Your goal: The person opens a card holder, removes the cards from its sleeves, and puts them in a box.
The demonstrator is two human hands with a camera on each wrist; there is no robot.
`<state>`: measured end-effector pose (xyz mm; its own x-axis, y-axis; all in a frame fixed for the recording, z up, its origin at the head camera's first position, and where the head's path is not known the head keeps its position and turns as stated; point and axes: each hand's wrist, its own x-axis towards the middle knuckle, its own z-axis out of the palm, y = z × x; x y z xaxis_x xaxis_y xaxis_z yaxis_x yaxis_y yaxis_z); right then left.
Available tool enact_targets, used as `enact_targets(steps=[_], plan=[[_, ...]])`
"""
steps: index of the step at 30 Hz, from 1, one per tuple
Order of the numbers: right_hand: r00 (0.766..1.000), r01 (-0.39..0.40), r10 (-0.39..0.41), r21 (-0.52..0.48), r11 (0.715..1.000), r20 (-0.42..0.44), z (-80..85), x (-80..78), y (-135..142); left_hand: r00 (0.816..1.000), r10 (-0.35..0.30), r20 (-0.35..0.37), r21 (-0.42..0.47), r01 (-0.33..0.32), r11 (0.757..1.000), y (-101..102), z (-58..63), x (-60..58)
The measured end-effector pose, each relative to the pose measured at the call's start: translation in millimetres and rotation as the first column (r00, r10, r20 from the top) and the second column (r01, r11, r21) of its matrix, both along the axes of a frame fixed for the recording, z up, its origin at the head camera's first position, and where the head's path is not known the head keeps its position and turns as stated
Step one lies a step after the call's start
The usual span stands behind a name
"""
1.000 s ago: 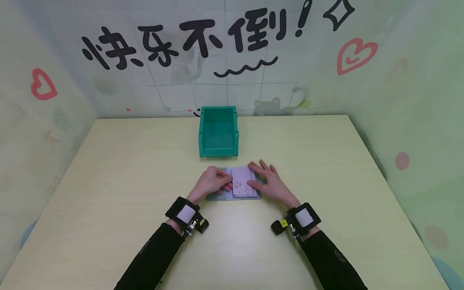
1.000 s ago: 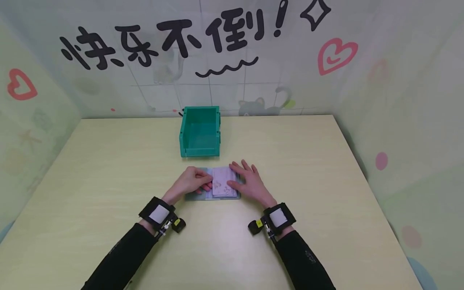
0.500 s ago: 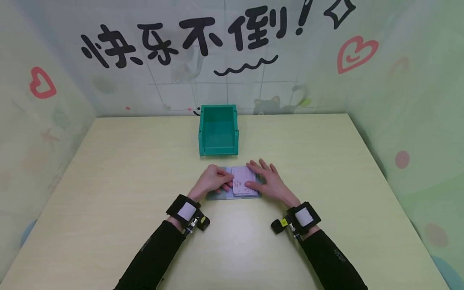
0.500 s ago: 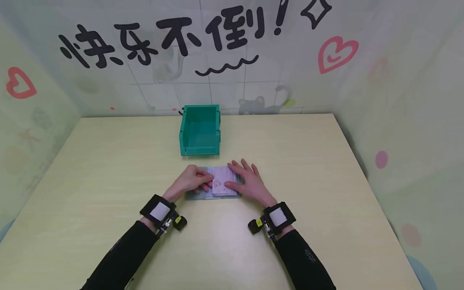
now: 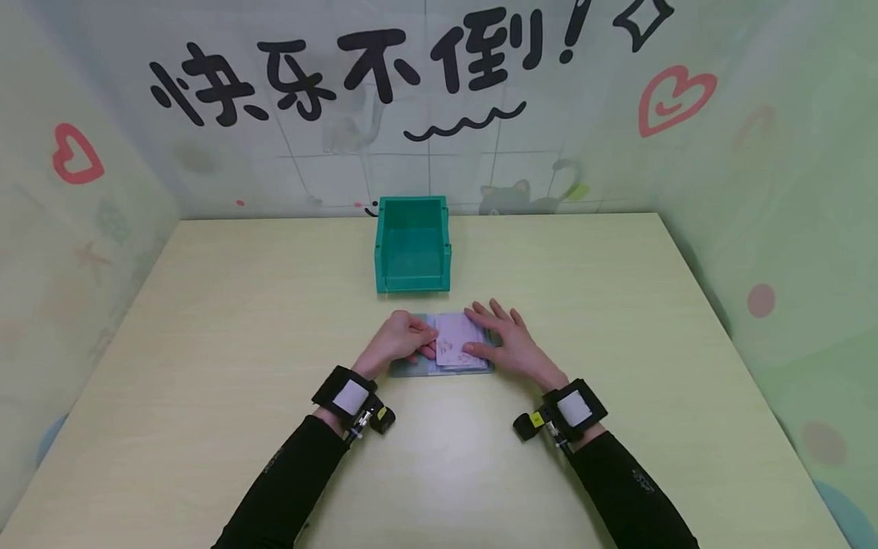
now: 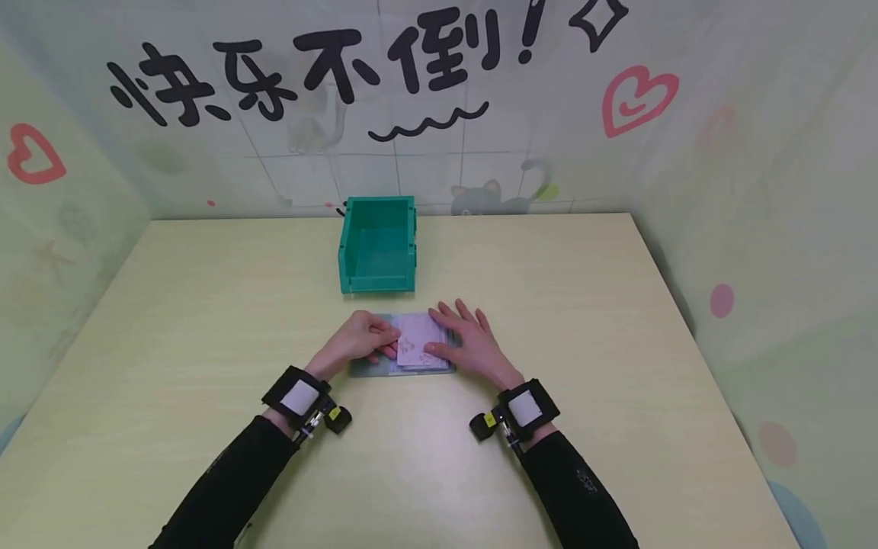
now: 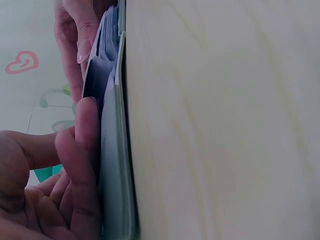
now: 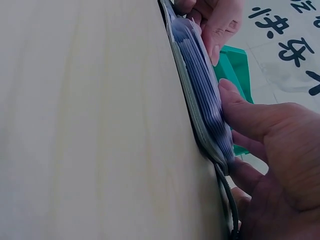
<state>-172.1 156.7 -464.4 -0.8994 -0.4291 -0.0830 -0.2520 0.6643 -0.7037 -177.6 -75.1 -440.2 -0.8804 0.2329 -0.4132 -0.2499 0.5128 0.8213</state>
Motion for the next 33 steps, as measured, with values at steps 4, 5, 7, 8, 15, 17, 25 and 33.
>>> enact_targets(steps=[4, 5, 7, 8, 15, 17, 25, 33], plan=[[1.000, 0.004, -0.004, -0.005, 1.000, 0.011, 0.1, -0.6, 0.0, 1.000, 0.003, 0.003, 0.028, -0.003, 1.000, -3.0, -0.3, -0.4], [1.000, 0.006, -0.006, -0.005, 1.000, 0.015, 0.2, -0.7, 0.1, 1.000, 0.002, 0.000, 0.034, -0.002, 0.999, -3.2, -0.3, -0.4], [1.000, 0.011, -0.011, -0.002, 1.000, 0.021, 0.4, -0.7, 0.4, 1.000, -0.002, -0.013, 0.041, 0.003, 0.999, -3.0, -0.3, -0.5], [1.000, 0.013, -0.013, 0.000, 1.000, 0.023, 0.5, -0.8, 0.5, 1.000, -0.004, -0.022, 0.043, 0.005, 0.999, -2.7, -0.2, -0.4], [1.000, 0.017, -0.017, 0.003, 1.000, 0.019, 0.0, -0.4, 0.6, 0.999, 0.004, -0.046, 0.031, -0.002, 1.000, -1.7, 0.6, 0.1], [1.000, 0.019, -0.019, 0.002, 1.000, 0.018, -0.7, -0.1, 0.7, 0.999, 0.006, -0.038, 0.042, -0.004, 0.999, -2.5, 0.0, 0.1], [1.000, 0.020, -0.019, 0.000, 1.000, 0.023, -1.1, 1.9, -1.4, 0.999, 0.041, -0.010, 0.088, -0.040, 0.995, -11.7, -6.8, 4.3], [1.000, 0.024, -0.024, 0.003, 1.000, 0.014, 1.9, 2.9, -1.6, 0.998, 0.061, 0.008, 0.160, -0.061, 0.985, -29.0, -3.7, 6.5]])
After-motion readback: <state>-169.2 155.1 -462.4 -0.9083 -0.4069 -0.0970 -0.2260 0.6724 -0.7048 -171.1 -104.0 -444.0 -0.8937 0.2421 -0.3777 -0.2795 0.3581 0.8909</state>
